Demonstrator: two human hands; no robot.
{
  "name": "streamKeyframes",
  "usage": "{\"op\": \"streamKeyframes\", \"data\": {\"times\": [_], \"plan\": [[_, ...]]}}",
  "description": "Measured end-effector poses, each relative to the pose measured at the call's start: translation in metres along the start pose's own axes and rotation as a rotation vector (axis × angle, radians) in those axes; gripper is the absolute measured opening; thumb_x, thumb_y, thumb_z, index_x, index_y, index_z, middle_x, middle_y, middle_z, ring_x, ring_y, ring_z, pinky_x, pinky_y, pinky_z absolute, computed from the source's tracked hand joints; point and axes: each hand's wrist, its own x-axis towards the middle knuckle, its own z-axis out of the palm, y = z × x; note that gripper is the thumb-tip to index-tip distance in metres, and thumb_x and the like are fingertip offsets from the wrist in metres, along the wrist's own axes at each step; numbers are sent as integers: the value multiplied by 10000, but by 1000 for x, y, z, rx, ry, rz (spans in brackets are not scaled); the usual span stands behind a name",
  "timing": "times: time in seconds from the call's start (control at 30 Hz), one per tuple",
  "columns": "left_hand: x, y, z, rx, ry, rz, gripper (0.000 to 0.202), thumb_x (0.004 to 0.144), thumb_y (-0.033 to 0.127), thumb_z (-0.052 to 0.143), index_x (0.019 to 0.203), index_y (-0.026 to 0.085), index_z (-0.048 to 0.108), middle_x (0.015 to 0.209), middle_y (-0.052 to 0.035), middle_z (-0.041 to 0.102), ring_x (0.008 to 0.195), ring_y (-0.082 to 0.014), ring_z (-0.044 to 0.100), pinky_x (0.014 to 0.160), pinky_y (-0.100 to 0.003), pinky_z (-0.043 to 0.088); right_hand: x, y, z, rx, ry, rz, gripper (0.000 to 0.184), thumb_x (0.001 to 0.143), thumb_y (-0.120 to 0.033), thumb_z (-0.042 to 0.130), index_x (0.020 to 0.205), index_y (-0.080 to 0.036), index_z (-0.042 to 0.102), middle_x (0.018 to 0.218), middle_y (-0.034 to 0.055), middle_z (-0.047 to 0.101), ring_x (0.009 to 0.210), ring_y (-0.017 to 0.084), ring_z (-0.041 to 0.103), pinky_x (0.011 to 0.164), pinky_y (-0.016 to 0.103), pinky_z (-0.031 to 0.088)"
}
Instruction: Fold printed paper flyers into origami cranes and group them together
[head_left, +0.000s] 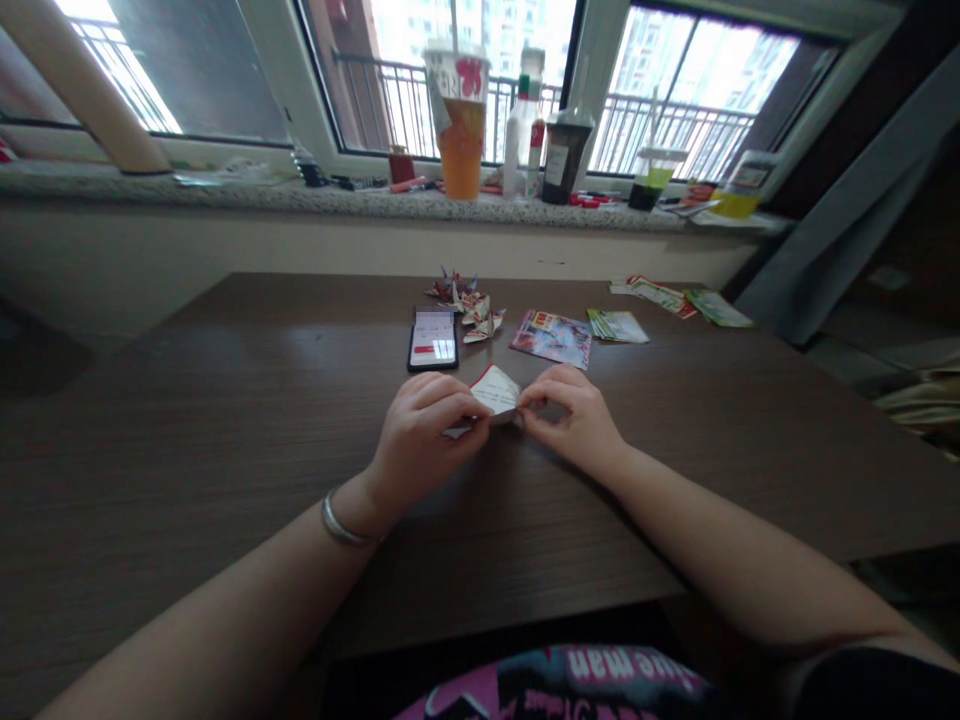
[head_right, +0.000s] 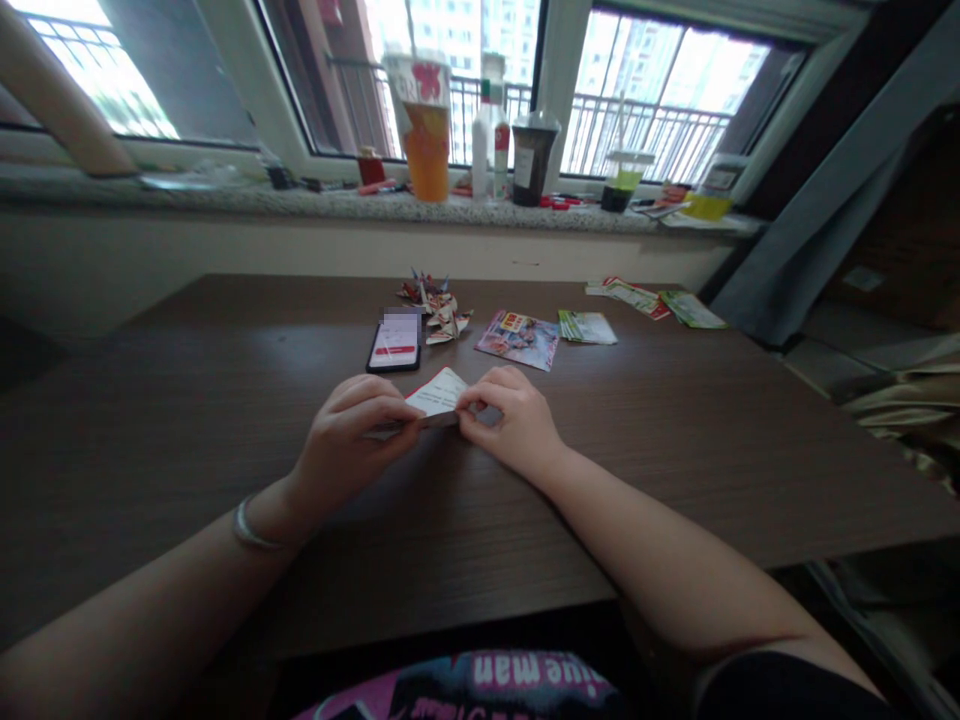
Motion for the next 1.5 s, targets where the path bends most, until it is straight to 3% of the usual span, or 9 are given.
{"op": "streamKeyframes", "data": {"times": [0.17, 0.47, 0.7, 0.87, 1.1, 1.5], "plan": [[-1, -2, 1, -31, 11, -5, 89, 791, 178, 665, 719, 187, 613, 720, -9, 626, 685, -144, 568, 688, -306, 467, -2, 2, -2, 125, 77, 113, 62, 771, -152, 622, 770, -204, 655, 681, -15, 591, 660, 131, 542, 658, 288, 461], [-6, -9, 4, -26, -15, 13, 81, 815, 200, 652, 745, 204, 611, 744, -4, 627, 718, -143, 567, 724, -309, 465, -3, -4, 5, 96, -18, 56, 116, 778, -128, 630, 840, -222, 660, 753, -8, 612, 721, 131, 580, 679, 271, 486], [-4, -6, 1, 143, -197, 57, 91, 861, 213, 600, 776, 184, 594, 773, -24, 641, 719, -157, 571, 689, -302, 440, -3, -10, 5, -52, -77, 24, 101, 792, -133, 614, 821, -219, 659, 792, 11, 626, 783, 152, 590, 723, 288, 482], [-4, -5, 1, 134, -142, 30, 124, 853, 217, 605, 734, 193, 581, 755, -15, 642, 715, -158, 571, 710, -313, 432, -3, -12, 4, -42, -56, 27, 86, 817, -158, 591, 836, -218, 650, 795, 11, 624, 772, 149, 589, 713, 287, 484], [-5, -8, 4, 27, -14, -93, 126, 852, 209, 607, 732, 194, 570, 699, 4, 614, 679, -147, 556, 685, -305, 426, -3, -3, 1, 33, 114, 78, 73, 814, -158, 592, 837, -217, 629, 761, 5, 615, 677, 137, 546, 613, 275, 470], [-2, -5, -1, 150, -76, 78, 109, 850, 210, 628, 755, 201, 575, 716, 3, 606, 676, -144, 534, 740, -324, 433, -1, -15, 2, -78, 61, -55, 49, 851, -196, 604, 860, -233, 635, 828, 27, 620, 819, 169, 581, 732, 320, 496]]}}
